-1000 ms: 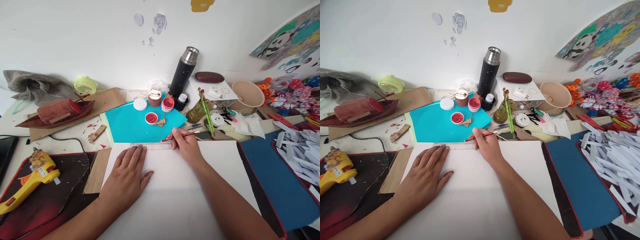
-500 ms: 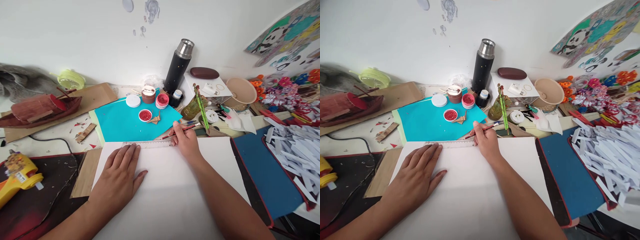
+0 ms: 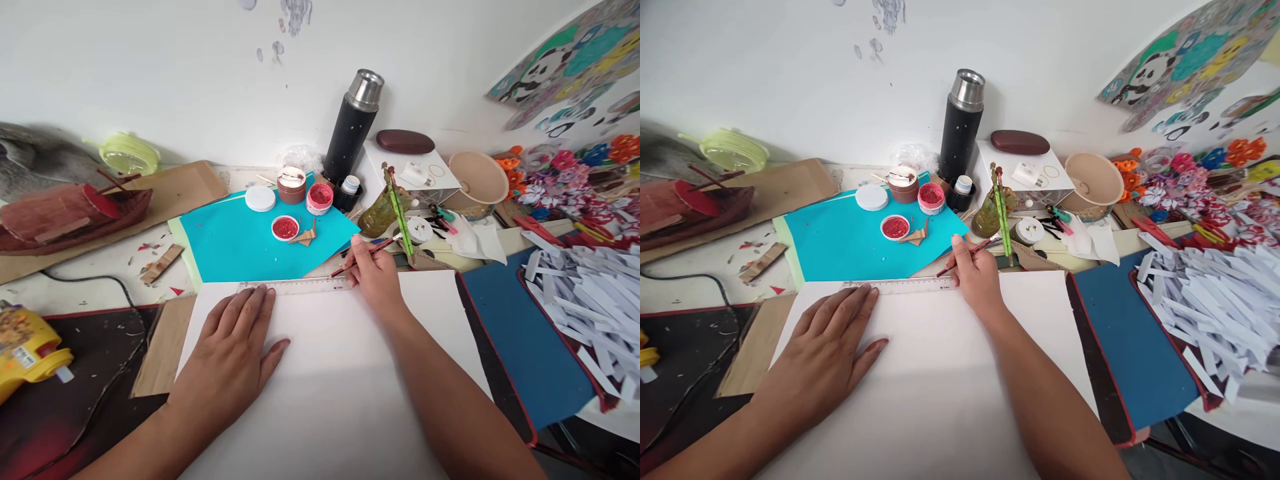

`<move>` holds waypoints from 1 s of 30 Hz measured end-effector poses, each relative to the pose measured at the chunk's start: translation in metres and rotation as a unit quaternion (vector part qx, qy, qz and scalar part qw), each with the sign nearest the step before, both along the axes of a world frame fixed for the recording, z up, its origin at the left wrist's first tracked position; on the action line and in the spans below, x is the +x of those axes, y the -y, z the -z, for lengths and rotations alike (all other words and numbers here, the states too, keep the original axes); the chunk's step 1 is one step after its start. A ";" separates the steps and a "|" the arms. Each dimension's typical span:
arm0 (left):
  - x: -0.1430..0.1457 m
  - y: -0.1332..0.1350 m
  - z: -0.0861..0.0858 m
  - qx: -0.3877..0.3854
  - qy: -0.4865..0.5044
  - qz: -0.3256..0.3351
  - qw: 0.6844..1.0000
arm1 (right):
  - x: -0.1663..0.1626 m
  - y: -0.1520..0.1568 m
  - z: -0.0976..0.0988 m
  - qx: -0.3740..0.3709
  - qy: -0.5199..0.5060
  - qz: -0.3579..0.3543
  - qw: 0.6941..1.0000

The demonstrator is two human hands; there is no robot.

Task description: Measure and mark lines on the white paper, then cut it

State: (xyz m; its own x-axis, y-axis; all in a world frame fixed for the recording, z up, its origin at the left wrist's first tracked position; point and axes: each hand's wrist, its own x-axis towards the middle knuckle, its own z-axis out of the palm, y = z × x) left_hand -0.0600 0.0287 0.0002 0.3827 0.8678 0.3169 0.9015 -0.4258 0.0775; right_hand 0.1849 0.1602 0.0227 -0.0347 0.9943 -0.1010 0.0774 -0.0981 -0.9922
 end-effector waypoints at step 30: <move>-0.001 -0.001 -0.003 0.012 -0.032 0.014 0.999 | 0.002 0.001 0.004 -0.010 0.054 -0.003 0.999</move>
State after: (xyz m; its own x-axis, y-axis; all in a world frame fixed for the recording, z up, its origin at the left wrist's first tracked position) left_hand -0.0608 0.0301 0.0028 0.4265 0.8491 0.3116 0.8922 -0.4515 0.0089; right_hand 0.1869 0.1595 0.0185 -0.0294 0.9918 -0.1244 0.1837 -0.1169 -0.9760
